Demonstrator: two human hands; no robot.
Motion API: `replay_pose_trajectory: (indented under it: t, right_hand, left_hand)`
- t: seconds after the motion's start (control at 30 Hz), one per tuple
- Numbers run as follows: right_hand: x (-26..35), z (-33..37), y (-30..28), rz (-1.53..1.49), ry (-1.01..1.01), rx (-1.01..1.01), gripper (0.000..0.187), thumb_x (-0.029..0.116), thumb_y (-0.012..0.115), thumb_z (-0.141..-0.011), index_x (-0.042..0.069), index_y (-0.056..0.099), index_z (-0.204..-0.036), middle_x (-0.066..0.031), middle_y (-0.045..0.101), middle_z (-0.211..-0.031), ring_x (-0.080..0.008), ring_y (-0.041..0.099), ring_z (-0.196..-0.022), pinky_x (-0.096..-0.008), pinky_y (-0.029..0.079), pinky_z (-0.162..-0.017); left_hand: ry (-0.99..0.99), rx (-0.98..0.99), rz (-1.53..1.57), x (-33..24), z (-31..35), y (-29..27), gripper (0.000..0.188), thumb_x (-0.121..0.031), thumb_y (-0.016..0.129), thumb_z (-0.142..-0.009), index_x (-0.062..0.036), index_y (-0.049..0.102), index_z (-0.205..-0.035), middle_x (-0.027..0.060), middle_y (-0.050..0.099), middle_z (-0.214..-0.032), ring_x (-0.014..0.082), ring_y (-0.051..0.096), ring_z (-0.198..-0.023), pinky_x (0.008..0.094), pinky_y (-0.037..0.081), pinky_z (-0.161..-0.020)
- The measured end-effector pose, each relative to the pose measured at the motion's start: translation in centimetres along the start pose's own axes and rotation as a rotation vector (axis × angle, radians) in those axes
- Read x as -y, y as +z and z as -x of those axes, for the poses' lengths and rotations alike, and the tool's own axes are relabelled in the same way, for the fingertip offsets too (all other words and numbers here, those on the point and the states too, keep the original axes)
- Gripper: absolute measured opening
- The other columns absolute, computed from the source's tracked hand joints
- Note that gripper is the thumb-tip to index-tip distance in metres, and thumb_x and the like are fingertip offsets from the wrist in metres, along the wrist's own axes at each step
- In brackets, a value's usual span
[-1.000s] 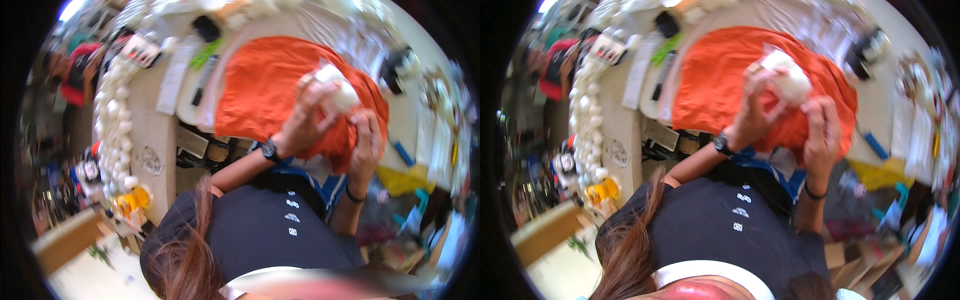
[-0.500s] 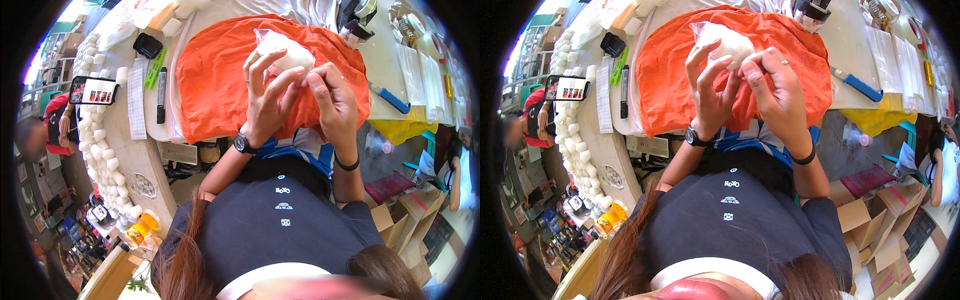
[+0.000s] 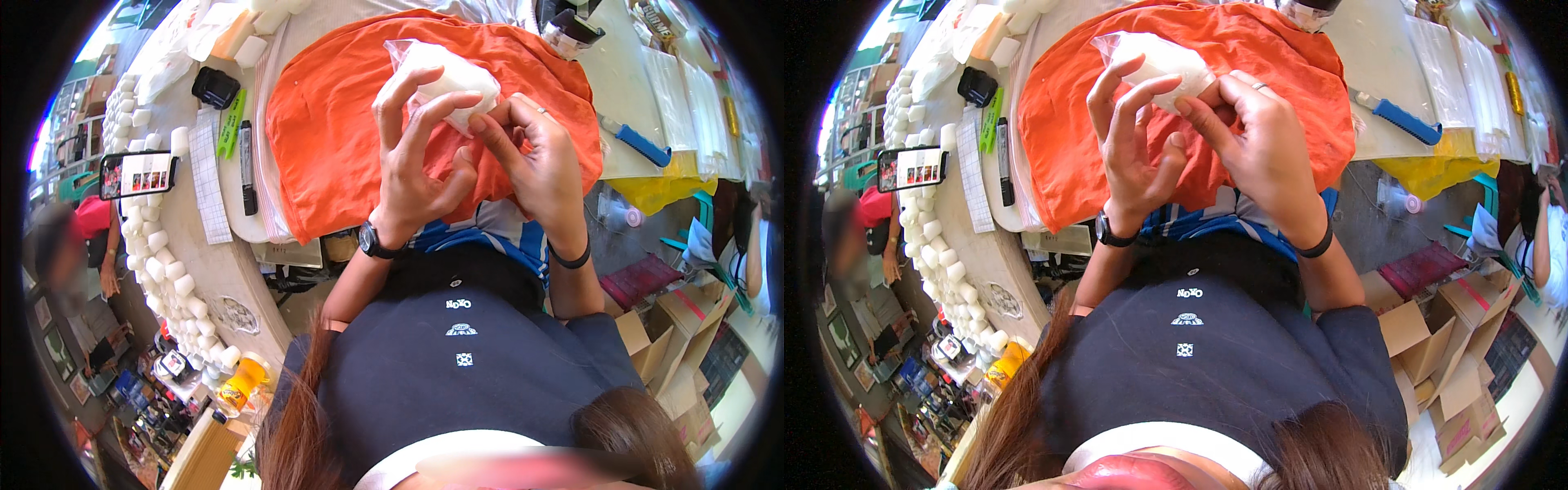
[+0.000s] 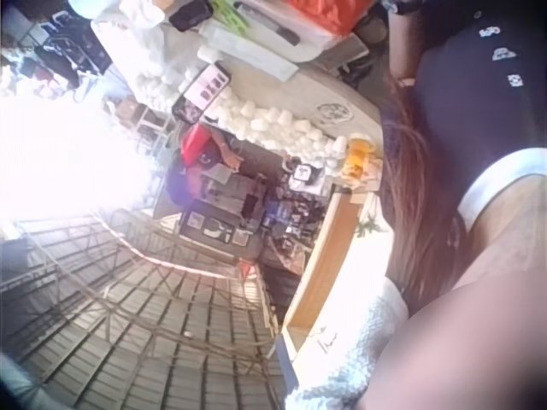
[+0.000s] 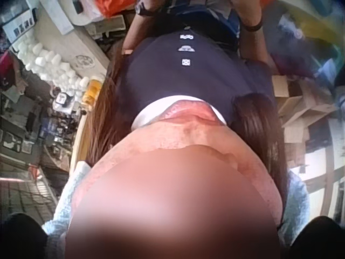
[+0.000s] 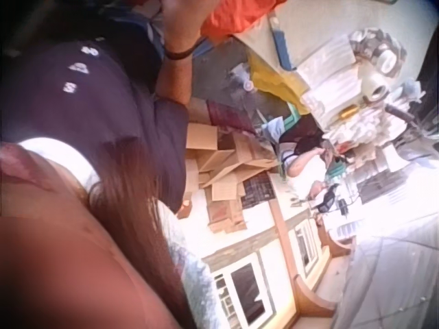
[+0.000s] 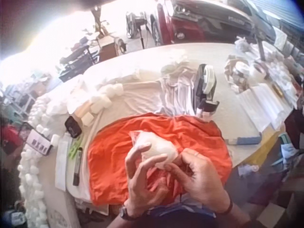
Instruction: The person assembles small white cylindrical candies by hand, pressing them together to form a cluster. The person then places the cluster into a clear plastic bag and seals it.
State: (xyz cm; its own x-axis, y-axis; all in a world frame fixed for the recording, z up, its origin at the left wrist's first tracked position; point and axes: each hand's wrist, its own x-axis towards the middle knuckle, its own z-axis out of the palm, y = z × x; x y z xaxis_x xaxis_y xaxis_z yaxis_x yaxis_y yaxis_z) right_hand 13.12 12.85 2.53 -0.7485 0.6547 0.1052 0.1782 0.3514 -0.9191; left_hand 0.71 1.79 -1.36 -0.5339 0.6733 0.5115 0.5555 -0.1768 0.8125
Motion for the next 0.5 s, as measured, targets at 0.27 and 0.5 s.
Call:
replay_pose_trajectory:
  t: [0.27,0.5]
  right_hand:
    - [-3.4,-0.9,0.2,0.489,0.022,-0.020,0.048,0.053,0.062,-0.095,0.008,0.074,-0.084,-0.0118,0.064,-0.070,-0.0274,0.064,-0.063,-0.0382,0.049,-0.056]
    - [-2.5,0.6,-2.2,0.027,0.020,-0.005,0.068,0.024,0.090,-0.077,0.008,0.051,-0.130,-0.0002,0.058,-0.117,-0.0129,0.053,-0.092,-0.0263,0.046,-0.080]
  left_hand:
    - [0.024,0.008,-0.031,0.1,0.1,0.2,0.049,-0.006,0.068,-0.076,-0.0134,0.069,-0.124,0.0167,0.047,-0.144,0.0352,0.042,-0.133,0.0466,0.037,-0.110]
    - [-0.074,-0.165,0.276,0.2,0.2,0.4,0.079,0.005,0.061,-0.087,-0.0099,0.027,-0.157,0.0198,0.024,-0.159,0.0378,0.033,-0.144,0.0497,0.048,-0.108]
